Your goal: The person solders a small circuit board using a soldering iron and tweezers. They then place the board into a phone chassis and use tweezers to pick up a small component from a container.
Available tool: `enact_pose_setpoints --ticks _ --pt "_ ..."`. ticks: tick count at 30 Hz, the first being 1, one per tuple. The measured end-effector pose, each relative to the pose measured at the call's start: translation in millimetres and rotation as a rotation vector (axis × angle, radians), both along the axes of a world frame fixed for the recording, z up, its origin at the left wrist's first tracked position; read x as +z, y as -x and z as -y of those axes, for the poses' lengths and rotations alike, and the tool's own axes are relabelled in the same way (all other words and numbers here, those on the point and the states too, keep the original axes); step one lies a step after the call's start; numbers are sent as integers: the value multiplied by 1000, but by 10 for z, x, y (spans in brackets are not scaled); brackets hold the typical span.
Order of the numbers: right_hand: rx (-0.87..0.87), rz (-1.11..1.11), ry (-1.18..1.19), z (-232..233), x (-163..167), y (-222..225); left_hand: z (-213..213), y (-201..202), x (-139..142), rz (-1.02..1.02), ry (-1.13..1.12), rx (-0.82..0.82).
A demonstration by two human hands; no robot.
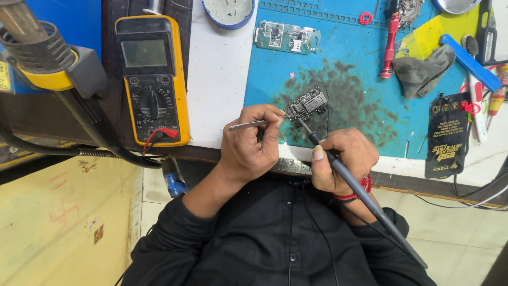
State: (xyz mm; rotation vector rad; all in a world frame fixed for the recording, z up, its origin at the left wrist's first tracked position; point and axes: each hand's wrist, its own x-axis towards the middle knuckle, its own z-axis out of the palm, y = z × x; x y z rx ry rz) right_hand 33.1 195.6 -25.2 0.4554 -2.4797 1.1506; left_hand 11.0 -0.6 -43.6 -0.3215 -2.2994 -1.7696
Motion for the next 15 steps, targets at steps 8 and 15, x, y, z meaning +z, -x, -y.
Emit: enact_pose_setpoints --ticks 8,15 --pt "31 -12 -14 -11 4 6 -1 -4 -2 12 6 5" --pt "-3 8 0 -5 2 -3 -1 -4 5 10 0 3"
